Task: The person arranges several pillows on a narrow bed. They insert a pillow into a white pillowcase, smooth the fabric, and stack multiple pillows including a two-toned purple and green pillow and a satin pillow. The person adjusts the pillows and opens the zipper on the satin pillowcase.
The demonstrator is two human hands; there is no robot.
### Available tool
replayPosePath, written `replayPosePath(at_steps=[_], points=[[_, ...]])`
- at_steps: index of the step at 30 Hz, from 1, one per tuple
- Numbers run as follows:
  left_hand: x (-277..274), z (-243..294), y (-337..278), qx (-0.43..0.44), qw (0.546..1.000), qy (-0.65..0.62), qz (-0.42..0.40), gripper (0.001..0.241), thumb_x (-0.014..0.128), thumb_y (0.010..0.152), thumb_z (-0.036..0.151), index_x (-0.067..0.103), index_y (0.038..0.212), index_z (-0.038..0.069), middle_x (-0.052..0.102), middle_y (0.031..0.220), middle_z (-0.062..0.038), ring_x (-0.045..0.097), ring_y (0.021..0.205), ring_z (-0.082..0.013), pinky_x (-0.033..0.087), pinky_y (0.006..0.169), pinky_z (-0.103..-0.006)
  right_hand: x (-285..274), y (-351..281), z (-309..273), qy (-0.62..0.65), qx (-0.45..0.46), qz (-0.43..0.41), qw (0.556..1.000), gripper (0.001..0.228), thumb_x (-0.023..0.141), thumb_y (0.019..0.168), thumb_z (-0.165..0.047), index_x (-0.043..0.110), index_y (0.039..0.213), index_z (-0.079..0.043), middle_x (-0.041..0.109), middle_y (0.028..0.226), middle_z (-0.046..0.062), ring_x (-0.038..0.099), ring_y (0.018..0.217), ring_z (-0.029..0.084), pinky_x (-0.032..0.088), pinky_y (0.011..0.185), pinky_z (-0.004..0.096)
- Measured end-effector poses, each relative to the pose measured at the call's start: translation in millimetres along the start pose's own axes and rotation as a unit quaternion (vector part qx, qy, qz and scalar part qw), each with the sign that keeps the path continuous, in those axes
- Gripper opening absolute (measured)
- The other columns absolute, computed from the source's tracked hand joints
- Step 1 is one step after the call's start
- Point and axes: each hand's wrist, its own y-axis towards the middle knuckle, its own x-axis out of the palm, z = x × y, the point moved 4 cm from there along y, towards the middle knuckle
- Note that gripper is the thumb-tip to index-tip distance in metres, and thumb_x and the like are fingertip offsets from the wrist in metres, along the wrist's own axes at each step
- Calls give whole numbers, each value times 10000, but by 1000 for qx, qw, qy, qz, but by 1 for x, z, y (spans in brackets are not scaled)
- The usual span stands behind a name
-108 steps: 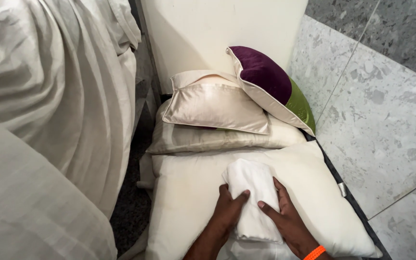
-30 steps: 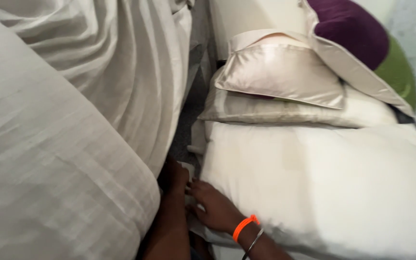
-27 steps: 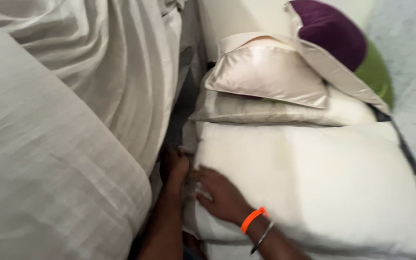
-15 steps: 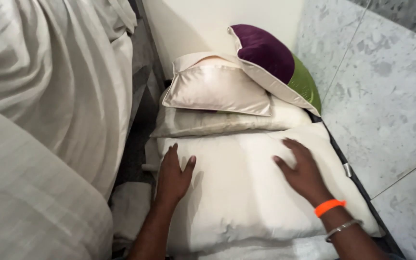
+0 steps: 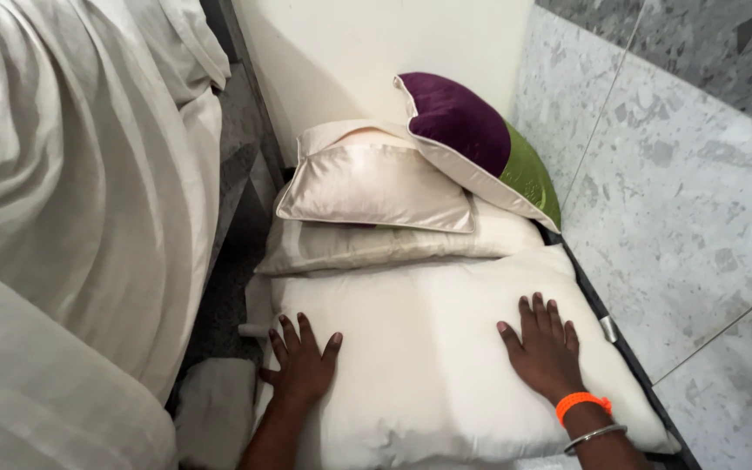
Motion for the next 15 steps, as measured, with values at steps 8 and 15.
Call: replayPosePath(at_steps=[8,15], points=[[-5,2,0,2,1000,26,11,968,365,932,775,36,1647,211,-145,1727,-99,-107,1581,-366,133,1119,-793,-3,-2,-4,-24,7,15,1000,755,397,973,-618,312,1578,-174,202,1689,56,127,1565,251,82,1232,499],[-8,4,-2,23,999,25,41,943,366,941,761,96,1641,189,-74,1727,-122,-61,1580,-374,129,1127,-781,-7,-4,-9,-17,10,35,999,741,405,975,-611,336,1570,-175,229,1680,52,147,1562,244,89,1233,490]])
